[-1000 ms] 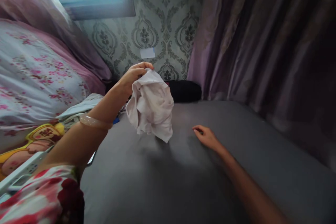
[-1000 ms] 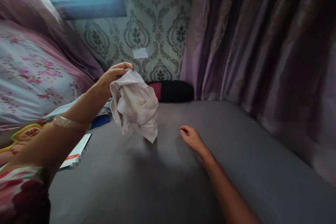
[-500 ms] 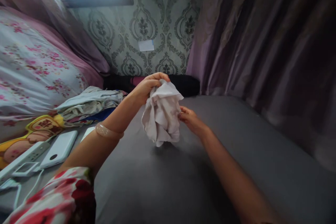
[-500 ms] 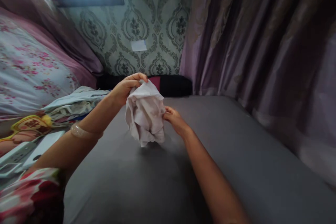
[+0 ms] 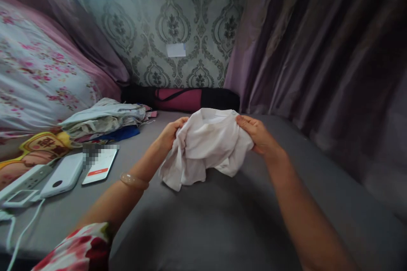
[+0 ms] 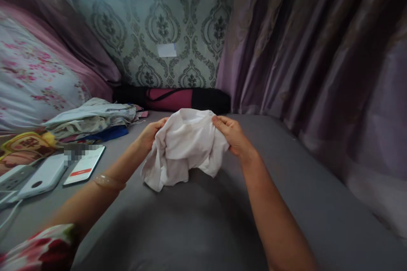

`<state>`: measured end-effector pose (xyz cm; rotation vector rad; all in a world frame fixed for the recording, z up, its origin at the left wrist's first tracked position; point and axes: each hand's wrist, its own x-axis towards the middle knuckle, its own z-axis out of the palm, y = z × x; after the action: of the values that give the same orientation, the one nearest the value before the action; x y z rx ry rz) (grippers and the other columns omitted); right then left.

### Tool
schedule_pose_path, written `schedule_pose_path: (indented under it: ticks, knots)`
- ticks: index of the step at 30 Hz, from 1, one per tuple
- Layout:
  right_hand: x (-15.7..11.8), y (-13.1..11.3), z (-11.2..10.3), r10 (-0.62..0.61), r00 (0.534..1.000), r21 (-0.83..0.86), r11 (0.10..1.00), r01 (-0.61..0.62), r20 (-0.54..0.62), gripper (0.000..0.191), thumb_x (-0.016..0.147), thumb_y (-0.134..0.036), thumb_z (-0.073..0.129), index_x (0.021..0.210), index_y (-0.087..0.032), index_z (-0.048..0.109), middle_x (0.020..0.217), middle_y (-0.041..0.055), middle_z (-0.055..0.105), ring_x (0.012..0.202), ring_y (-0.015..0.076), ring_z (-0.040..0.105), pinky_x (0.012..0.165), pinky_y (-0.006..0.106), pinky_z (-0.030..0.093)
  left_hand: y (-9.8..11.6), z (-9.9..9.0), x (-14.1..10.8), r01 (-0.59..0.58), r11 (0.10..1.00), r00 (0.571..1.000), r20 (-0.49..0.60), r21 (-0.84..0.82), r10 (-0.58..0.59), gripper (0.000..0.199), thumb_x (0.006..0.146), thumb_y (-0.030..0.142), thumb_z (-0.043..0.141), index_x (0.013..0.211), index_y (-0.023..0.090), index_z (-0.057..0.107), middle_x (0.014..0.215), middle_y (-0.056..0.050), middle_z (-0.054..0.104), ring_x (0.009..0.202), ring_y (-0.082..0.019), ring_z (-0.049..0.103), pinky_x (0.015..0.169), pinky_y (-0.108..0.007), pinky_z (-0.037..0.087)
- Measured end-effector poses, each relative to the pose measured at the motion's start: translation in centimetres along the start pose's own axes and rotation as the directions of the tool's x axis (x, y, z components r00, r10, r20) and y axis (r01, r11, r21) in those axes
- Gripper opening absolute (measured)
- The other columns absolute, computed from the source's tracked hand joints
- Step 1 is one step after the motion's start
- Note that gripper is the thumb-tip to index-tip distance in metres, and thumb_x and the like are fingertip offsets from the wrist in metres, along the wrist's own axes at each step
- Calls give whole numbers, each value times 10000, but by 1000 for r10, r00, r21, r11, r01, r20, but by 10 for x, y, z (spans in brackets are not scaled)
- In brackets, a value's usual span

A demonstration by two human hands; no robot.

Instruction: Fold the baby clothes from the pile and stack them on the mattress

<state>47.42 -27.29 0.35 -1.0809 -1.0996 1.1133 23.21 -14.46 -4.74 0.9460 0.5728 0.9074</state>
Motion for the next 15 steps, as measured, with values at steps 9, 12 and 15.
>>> schedule_pose_path:
  ticks: [9, 12, 15]
  knots:
    - [-20, -14, -31, 106, 988, -224, 972, -78, 113, 375, 736, -549, 731, 930, -229, 730, 817, 39, 724, 699, 169, 652, 610, 260, 514, -52, -8, -15, 228, 951, 959, 117, 210, -256, 295, 688, 341, 773, 939, 202, 708, 890, -59, 702, 762, -185, 640, 674, -273, 509]
    - [-24, -8, -42, 149, 984, -252, 960, -120, 96, 398, 741, -561, 717, 964, -231, 727, 836, 46, 728, 702, 178, 658, 601, 266, 519, -38, -2, -18, 142, 944, 951, 224, 297, -213, 474, 795, 583, 621, 1036, 182, 700, 1011, -99, 692, 885, -210, 631, 733, -283, 483]
    - [-27, -5, -45, 162, 983, -265, 955, -134, 88, 415, 733, -565, 722, 969, -224, 727, 836, 46, 730, 691, 175, 658, 596, 262, 513, -26, 15, -24, -15, 886, 963, 246, 463, -112, 516, 821, 630, 555, 1036, 186, 710, 1077, -95, 678, 959, -214, 605, 780, -276, 449]
